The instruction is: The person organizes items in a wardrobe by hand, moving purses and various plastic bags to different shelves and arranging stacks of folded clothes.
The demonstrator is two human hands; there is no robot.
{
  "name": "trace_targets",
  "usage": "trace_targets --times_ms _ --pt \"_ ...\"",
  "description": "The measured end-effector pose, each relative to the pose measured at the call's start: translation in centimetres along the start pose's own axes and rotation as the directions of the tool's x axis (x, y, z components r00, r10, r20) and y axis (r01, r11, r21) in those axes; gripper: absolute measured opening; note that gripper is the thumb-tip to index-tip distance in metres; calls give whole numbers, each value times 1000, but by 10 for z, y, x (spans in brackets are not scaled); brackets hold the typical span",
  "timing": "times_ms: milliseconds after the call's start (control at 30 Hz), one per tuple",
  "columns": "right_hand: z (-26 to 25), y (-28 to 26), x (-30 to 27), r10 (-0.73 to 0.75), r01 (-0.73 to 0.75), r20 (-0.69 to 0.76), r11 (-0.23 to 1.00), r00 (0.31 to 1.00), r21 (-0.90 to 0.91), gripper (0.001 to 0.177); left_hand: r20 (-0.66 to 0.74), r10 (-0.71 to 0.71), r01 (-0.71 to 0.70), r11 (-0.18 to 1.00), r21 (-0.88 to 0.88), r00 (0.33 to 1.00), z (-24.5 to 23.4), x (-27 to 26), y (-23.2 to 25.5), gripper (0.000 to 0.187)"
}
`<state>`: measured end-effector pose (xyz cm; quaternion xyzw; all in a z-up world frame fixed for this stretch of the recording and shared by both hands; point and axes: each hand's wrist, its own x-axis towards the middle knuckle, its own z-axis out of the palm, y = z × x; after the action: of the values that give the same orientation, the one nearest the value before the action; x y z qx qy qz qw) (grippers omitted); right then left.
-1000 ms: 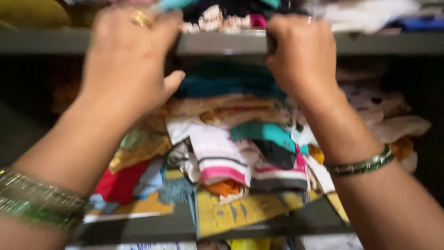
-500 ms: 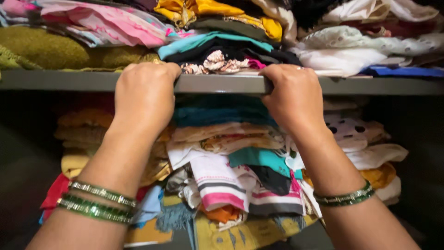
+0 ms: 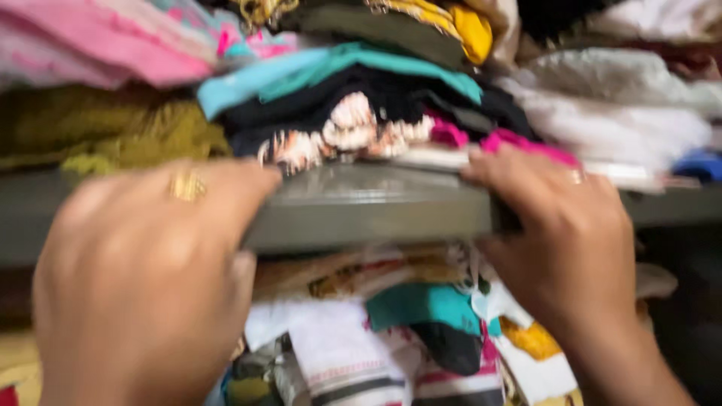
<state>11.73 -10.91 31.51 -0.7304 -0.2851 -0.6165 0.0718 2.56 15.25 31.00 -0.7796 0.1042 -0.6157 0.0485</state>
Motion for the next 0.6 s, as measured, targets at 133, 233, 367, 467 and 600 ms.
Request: trace_targets --times_ms 133,233,367,467,600 --pt "0 -3 0 65 -69 57 996 996 58 61 22 91 -90 994 -61 996 6 0 -21 43" --pt "-1 5 1 61 -77 100 983 993 166 66 23 79 -78 997 -29 997 19 -9 -22 34" --pt "-4 26 6 -89 25 215 959 973 282 73 137 -55 51 998 34 989 26 -21 -17 38" --pt "-4 6 3 114 -159 194 960 974 232 63 171 -158 163 987 -14 972 18 -15 -2 39" --pt "-30 3 30 83 -242 483 930 872 278 71 504 -364 384 921 69 783 -15 38 33 68"
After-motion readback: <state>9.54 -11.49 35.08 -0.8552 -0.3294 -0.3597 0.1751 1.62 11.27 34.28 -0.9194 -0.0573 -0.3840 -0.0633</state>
